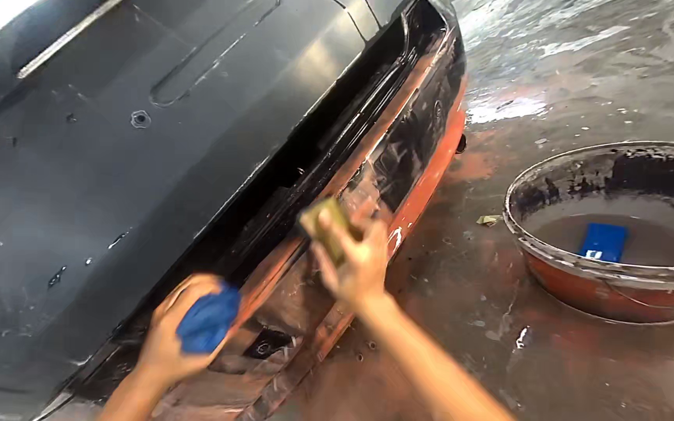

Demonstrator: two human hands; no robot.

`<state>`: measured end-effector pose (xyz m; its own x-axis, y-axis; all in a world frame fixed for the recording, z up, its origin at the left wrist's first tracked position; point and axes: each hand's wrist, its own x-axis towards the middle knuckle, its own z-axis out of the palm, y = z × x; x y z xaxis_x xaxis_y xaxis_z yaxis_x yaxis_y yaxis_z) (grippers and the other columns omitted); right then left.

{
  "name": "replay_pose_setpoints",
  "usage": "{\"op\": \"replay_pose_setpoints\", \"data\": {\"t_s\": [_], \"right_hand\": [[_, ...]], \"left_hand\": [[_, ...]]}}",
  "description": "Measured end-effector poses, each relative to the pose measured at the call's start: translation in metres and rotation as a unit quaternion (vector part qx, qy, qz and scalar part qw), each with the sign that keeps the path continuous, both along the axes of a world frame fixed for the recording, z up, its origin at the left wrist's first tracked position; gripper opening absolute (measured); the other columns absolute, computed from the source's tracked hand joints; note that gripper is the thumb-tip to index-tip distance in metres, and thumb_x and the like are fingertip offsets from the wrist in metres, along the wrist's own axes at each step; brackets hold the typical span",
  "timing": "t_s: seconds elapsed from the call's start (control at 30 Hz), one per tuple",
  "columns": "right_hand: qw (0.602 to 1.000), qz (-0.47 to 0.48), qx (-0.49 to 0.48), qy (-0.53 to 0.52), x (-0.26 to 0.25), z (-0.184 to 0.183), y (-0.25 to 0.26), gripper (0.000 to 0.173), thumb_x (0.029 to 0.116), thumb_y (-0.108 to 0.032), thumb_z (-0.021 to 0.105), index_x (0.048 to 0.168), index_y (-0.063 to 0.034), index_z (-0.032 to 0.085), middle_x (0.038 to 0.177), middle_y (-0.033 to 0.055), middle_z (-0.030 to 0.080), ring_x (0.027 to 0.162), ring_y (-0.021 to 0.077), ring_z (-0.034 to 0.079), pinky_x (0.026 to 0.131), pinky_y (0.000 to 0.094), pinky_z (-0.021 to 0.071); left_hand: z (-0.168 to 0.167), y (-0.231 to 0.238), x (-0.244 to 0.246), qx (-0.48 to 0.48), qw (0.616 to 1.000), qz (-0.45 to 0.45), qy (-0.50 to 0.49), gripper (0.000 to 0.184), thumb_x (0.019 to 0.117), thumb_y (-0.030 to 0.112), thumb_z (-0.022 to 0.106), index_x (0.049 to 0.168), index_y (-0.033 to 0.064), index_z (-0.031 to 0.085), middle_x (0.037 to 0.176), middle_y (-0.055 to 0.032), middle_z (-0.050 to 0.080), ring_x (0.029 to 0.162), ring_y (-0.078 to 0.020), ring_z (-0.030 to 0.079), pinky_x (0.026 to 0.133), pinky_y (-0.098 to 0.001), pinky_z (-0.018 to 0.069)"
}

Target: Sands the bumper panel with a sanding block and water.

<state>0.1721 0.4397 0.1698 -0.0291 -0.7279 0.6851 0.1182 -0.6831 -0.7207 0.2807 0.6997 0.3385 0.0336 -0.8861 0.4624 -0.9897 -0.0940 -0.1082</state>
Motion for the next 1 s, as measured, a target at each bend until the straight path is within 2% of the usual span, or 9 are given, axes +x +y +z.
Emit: {"op": "replay_pose_setpoints", "data": {"t_s": [0.13,0.23,0.3,0.37,0.57,0.67,0.73,0.8,1.0], "right_hand": [[0.990,-0.070,0.118,0.036,0.007,0.045,-0.136,0.051,0.0883,-0.057,0.065,0.135,-0.0366,0.067,0.118,0.0205,0.057,0.106,0.0369,0.058,0.080,0.0526,0.0505],[0.994,-0.045,0.097,0.019,-0.001,0.032,-0.053,0.054,0.0948,-0.050,0.063,0.145,-0.0317,0.057,0.129,0.0195,0.055,0.116,0.0353,0.056,0.089,0.0534,0.0525],[0.999,0.007,0.026,-0.019,0.001,0.000,0.036,0.051,0.0889,-0.046,0.071,0.138,-0.0347,0.064,0.127,0.0167,0.058,0.114,0.0315,0.058,0.090,0.0509,0.0533],[0.999,0.032,-0.024,-0.033,0.007,-0.012,0.053,0.044,0.0858,-0.051,0.074,0.129,-0.0401,0.071,0.116,0.0141,0.063,0.104,0.0281,0.061,0.082,0.0464,0.0535],[0.992,-0.054,0.109,-0.006,0.019,0.047,-0.120,0.052,0.0867,-0.059,0.068,0.133,-0.0359,0.068,0.116,0.0179,0.056,0.104,0.0323,0.057,0.079,0.0480,0.0509],[0.996,-0.028,0.079,-0.001,0.009,0.040,-0.037,0.055,0.0944,-0.048,0.065,0.145,-0.0272,0.058,0.125,0.0193,0.054,0.111,0.0334,0.057,0.084,0.0494,0.0523],[0.999,0.030,0.005,-0.026,0.007,0.012,0.061,0.055,0.0878,-0.042,0.073,0.141,-0.0307,0.062,0.129,0.0177,0.055,0.112,0.0315,0.058,0.086,0.0502,0.0547],[0.995,0.076,-0.047,-0.047,0.011,-0.005,0.096,0.050,0.0801,-0.046,0.081,0.128,-0.0389,0.071,0.120,0.0142,0.059,0.104,0.0276,0.060,0.084,0.0474,0.0532],[0.998,-0.036,0.013,-0.043,0.024,0.058,-0.124,0.055,0.0871,-0.050,0.074,0.133,-0.0200,0.070,0.116,0.0226,0.059,0.101,0.0324,0.056,0.086,0.0468,0.0466]], "left_hand": [[0.015,0.094,-0.002,0.067,0.994,0.081,-0.018,0.051,0.0755,0.040,0.083,0.115,0.0134,0.065,0.116,-0.0099,0.070,0.116,-0.0217,0.065,0.102,-0.0413,0.0537],[0.017,0.111,0.004,0.084,0.993,0.081,-0.032,0.049,0.0768,0.036,0.082,0.115,0.0102,0.065,0.117,-0.0147,0.069,0.117,-0.0251,0.065,0.103,-0.0423,0.0516],[0.007,0.115,0.009,0.060,0.995,0.066,-0.051,0.049,0.0774,0.037,0.081,0.116,0.0122,0.063,0.117,-0.0139,0.069,0.116,-0.0256,0.064,0.102,-0.0424,0.0516],[0.001,0.123,0.018,0.033,0.996,0.056,-0.062,0.052,0.0770,0.040,0.080,0.120,0.0160,0.061,0.121,-0.0118,0.068,0.118,-0.0252,0.063,0.102,-0.0431,0.0509],[-0.026,0.137,0.033,-0.082,0.996,0.014,-0.011,0.057,0.0735,0.043,0.079,0.123,0.0213,0.062,0.124,-0.0048,0.068,0.118,-0.0234,0.065,0.102,-0.0459,0.0544],[-0.026,0.128,0.026,-0.095,0.995,0.032,-0.021,0.058,0.0720,0.046,0.079,0.122,0.0209,0.062,0.120,-0.0043,0.070,0.114,-0.0224,0.067,0.098,-0.0447,0.0563],[-0.025,0.126,0.022,-0.086,0.995,0.048,-0.030,0.058,0.0729,0.047,0.079,0.122,0.0211,0.062,0.118,-0.0039,0.070,0.112,-0.0213,0.068,0.097,-0.0441,0.0576],[-0.019,0.130,0.020,-0.070,0.994,0.061,-0.054,0.059,0.0742,0.050,0.077,0.124,0.0230,0.062,0.119,-0.0029,0.070,0.113,-0.0201,0.068,0.096,-0.0430,0.0579],[-0.025,0.122,0.025,-0.099,0.992,0.035,-0.072,0.052,0.0799,0.049,0.073,0.124,0.0232,0.062,0.119,-0.0032,0.070,0.112,-0.0194,0.068,0.094,-0.0398,0.0585]]}}
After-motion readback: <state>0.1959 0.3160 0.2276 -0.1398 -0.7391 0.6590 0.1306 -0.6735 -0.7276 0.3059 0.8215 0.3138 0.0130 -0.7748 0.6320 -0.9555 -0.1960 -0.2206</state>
